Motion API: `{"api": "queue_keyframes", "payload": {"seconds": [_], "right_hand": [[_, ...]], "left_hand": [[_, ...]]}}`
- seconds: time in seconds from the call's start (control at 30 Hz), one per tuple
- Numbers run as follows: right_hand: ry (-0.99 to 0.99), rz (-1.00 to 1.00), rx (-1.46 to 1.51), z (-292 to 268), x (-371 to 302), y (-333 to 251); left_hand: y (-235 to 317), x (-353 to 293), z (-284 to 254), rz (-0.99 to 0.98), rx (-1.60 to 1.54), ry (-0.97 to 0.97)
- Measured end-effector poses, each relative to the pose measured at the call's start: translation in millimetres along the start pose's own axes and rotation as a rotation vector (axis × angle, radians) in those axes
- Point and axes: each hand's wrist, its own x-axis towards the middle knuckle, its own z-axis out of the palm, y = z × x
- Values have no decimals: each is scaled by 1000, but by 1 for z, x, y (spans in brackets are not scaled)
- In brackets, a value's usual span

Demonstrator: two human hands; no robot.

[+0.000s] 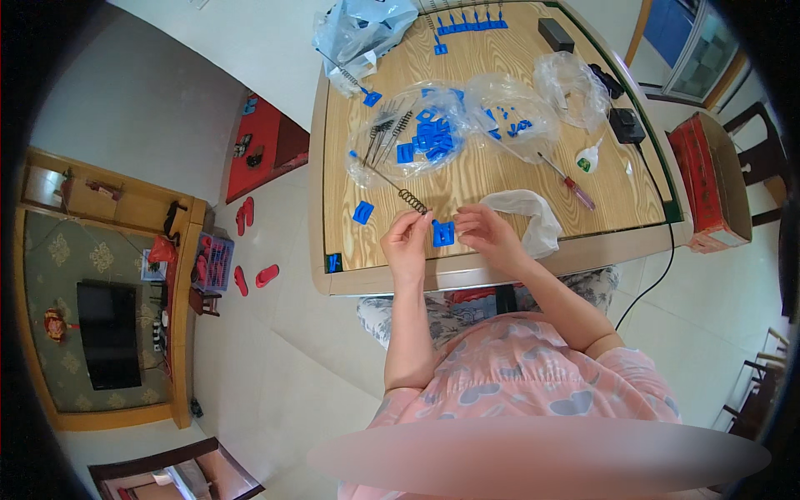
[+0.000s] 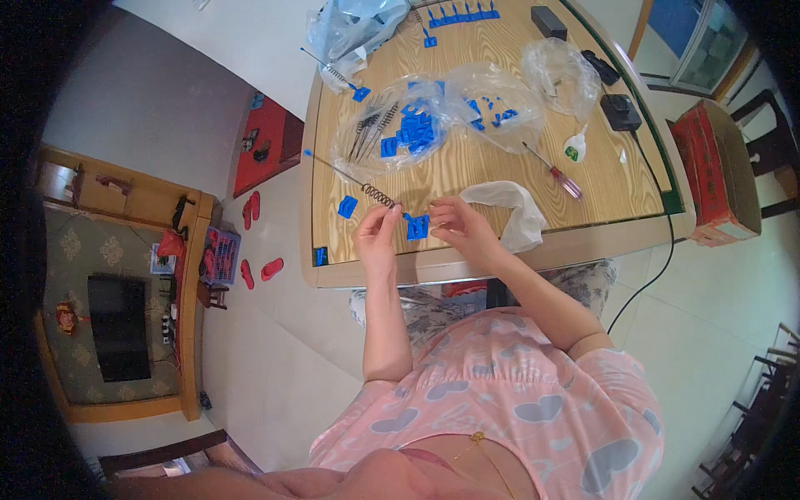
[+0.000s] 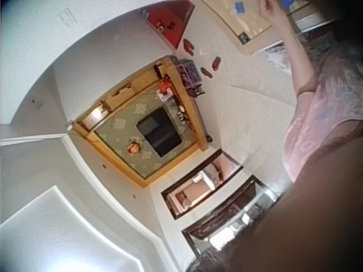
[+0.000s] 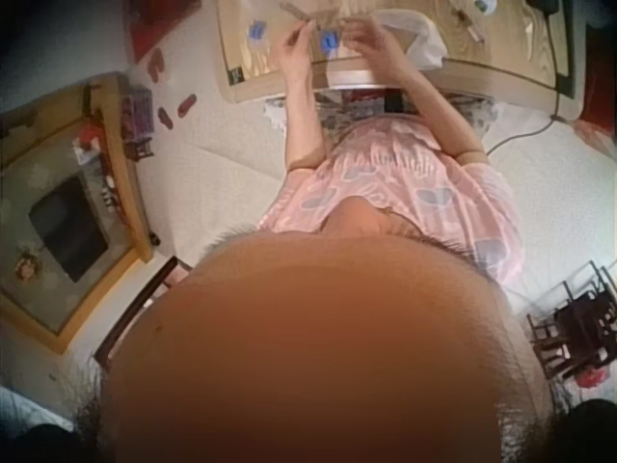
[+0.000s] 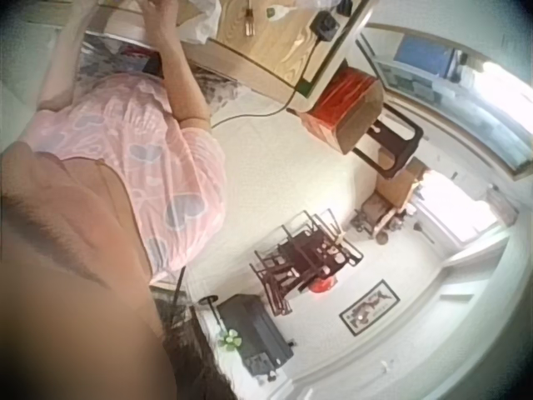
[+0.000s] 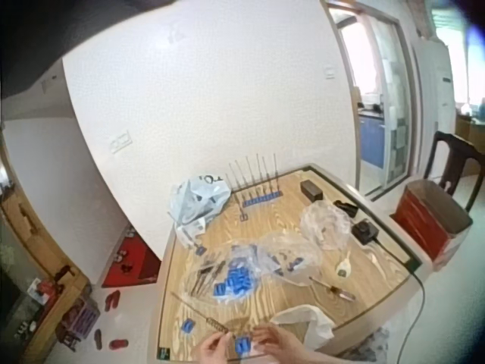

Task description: The person assembles a wire and a spring into blue plastic clips at a workbench, using a screwdriver to aid the process.

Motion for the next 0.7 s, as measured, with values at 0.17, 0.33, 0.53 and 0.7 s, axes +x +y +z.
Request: {"api": "queue_keyframes", "payload": {"seconds": [0.17,0.33,0.53,0.7], "right_hand": [[147,-86,-230,-11,3,-4],[616,-307,-506,-77,-14,-18],[1098,-366,-760,-171,-10,-31],[872,-193,-1032,-225,-4,-9]], "left_hand": [[-28,7,5,56,90,37],[-49,16,7,122,104,58],[-14,26,4,175,87,74],[11,29,21,135,78,36]]}}
